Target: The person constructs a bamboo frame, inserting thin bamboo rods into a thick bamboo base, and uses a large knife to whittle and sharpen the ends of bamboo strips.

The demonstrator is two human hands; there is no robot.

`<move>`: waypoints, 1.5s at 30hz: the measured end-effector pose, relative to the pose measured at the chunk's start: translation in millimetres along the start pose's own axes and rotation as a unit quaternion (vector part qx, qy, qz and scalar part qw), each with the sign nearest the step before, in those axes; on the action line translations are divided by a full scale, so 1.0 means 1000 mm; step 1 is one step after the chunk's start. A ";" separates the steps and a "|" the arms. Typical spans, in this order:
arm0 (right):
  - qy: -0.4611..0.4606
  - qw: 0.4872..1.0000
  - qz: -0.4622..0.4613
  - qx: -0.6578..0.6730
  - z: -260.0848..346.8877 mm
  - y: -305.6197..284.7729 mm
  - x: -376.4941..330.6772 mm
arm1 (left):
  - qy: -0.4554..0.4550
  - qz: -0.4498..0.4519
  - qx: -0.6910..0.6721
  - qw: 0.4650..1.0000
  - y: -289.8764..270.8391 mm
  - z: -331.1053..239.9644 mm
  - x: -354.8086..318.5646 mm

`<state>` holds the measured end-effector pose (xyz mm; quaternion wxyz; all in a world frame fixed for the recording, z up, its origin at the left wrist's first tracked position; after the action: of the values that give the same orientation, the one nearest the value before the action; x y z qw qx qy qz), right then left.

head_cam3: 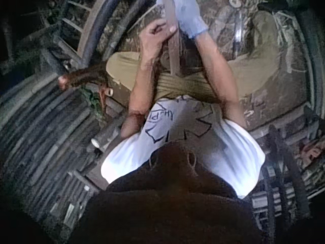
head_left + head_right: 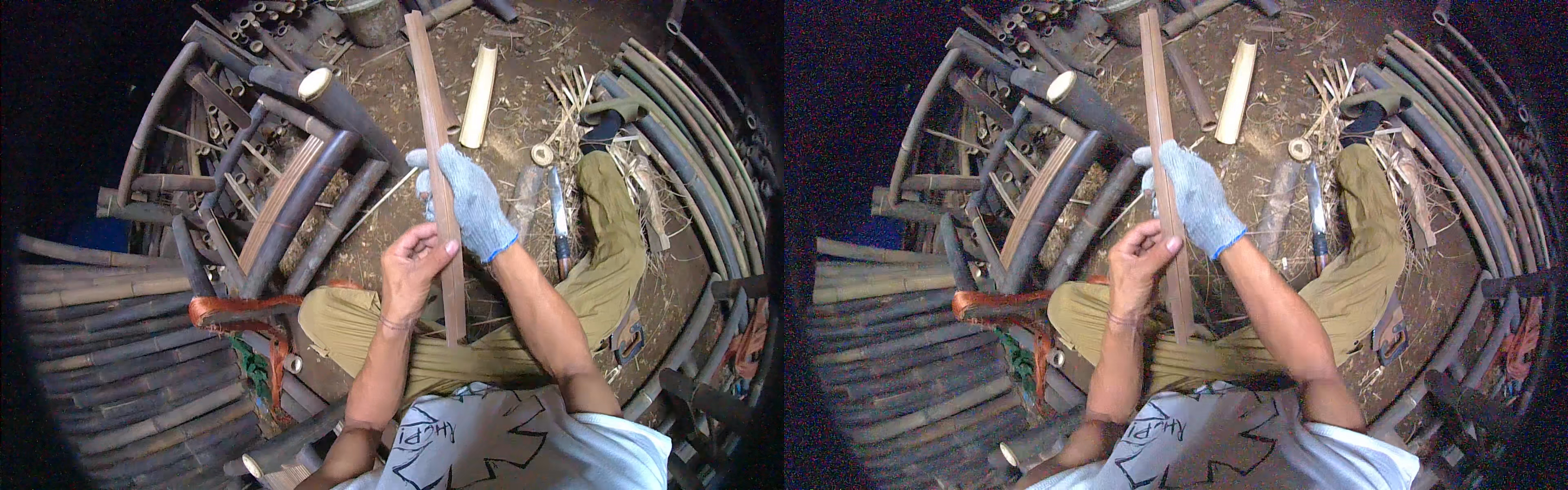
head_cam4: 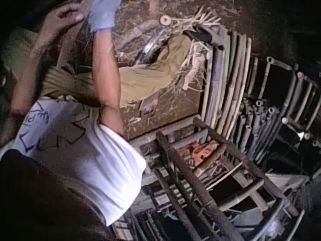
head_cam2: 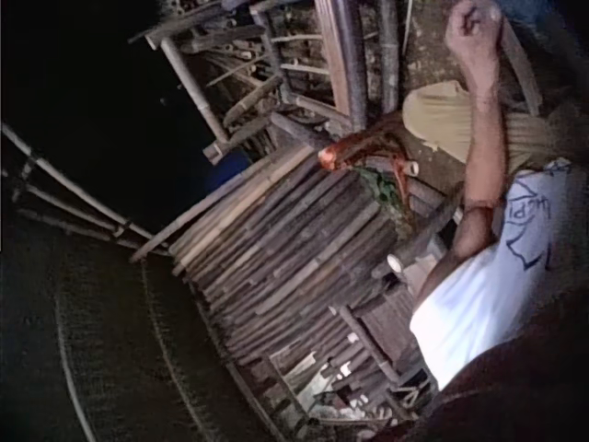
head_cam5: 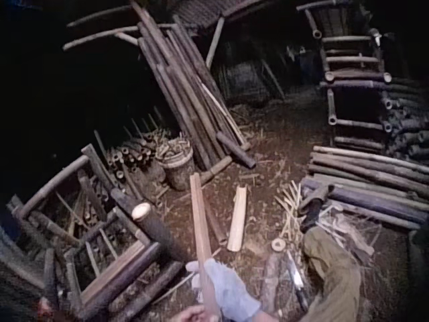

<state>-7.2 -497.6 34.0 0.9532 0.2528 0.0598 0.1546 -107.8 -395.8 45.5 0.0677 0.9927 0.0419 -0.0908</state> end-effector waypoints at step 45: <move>0.054 0.858 -0.022 -0.511 -0.207 -0.158 0.092 | -0.190 -0.123 -0.017 0.974 -0.061 0.118 0.026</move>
<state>82.0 -501.6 -227.3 0.9467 -0.2801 0.0297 0.1560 -108.4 -350.7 -81.6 0.0793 0.9433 0.1514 -0.2846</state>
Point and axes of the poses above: each hand's wrist, its own x-axis towards the middle knuckle, its own y-axis out of the palm, z = x × y, the point moved 3 cm from there along x, towards the middle knuckle, and after that the axes turned 2 degrees about z, right-handed, at the moved point
